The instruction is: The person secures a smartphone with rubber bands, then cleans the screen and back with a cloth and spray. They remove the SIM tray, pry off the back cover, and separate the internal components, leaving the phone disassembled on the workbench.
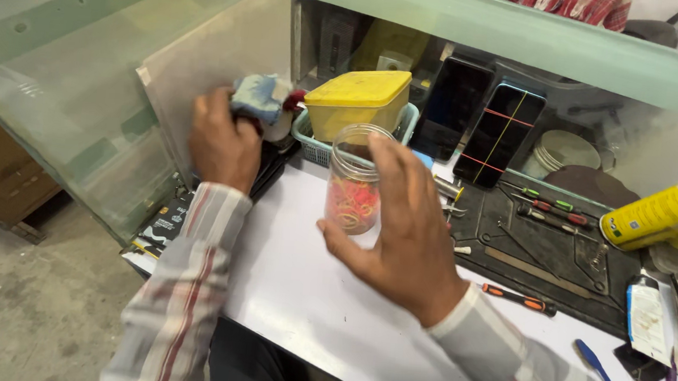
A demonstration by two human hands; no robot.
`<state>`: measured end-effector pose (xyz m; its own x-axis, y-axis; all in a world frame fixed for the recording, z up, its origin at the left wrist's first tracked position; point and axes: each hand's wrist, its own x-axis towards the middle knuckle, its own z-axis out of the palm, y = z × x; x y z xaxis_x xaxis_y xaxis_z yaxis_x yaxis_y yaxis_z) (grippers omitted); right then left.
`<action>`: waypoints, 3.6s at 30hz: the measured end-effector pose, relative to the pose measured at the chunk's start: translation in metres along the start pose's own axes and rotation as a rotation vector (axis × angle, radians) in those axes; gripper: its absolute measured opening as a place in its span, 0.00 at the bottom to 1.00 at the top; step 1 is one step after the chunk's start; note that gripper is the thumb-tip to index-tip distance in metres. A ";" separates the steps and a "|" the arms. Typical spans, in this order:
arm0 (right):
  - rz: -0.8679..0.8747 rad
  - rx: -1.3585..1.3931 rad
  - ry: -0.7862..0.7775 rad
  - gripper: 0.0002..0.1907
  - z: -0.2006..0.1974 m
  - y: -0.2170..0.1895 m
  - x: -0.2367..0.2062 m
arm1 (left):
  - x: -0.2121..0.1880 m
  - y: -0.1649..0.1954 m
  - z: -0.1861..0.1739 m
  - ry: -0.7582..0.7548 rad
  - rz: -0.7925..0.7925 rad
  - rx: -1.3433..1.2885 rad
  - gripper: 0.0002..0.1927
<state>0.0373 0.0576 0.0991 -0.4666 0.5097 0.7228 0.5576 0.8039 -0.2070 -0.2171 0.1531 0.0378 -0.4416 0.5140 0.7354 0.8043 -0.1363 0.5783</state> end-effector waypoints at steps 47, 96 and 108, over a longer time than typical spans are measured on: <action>1.200 0.780 0.682 0.31 -0.075 0.011 -0.258 | -0.218 0.369 0.118 -0.959 1.026 -0.613 0.45; 0.953 0.613 0.744 0.32 -0.114 0.014 -0.230 | -0.219 0.202 -0.011 -1.249 -1.290 -1.997 0.39; 0.419 0.001 0.027 0.32 -0.068 -0.009 -0.182 | -0.246 0.211 -0.001 -1.359 -1.605 -2.182 0.49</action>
<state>0.1639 -0.0632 0.0140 -0.1810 0.7846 0.5930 0.6944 0.5290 -0.4879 0.0609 -0.0026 -0.0211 0.7749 0.6269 0.0811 -0.6308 0.7752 0.0347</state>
